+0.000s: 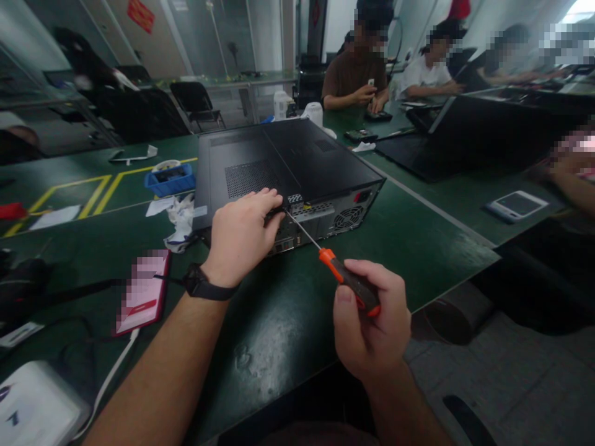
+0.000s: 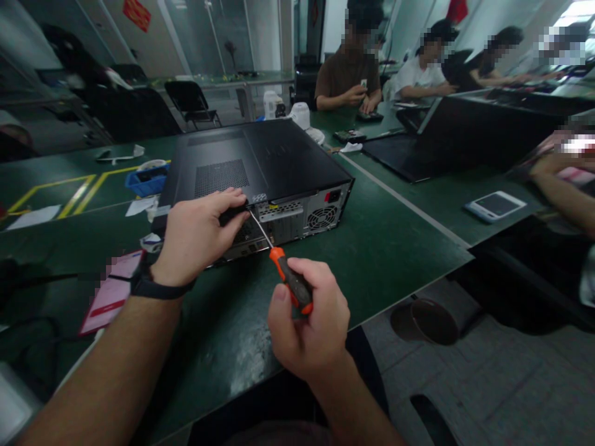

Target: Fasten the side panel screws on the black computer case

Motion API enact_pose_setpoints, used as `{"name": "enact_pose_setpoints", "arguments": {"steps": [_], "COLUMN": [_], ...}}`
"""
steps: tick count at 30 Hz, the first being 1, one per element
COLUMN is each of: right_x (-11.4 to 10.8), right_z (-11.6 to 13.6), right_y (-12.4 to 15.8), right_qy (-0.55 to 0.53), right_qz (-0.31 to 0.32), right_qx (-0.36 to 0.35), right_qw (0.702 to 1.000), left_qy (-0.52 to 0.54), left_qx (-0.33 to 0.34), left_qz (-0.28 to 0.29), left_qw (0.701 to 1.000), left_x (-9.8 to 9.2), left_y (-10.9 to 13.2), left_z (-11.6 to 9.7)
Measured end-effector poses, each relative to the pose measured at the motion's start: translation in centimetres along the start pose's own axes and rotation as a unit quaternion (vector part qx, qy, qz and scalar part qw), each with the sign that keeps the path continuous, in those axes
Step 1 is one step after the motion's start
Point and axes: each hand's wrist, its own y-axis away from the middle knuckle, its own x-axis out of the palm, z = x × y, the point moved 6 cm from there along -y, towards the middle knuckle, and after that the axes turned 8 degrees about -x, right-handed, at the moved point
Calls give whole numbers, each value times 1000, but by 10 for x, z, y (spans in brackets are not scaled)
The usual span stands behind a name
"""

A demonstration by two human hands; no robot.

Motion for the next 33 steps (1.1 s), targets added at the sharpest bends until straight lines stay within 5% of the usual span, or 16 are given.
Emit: {"name": "enact_pose_setpoints", "arguments": {"steps": [33], "right_x": [-2], "right_z": [1], "right_y": [2], "right_qy": [24], "right_qz": [-7], "right_qx": [26], "right_qw": [999], "left_qy": [-4], "left_qx": [-7], "left_qz": [4], "left_qw": [1000], "left_x": [0], "left_y": [0], "left_z": [0]}}
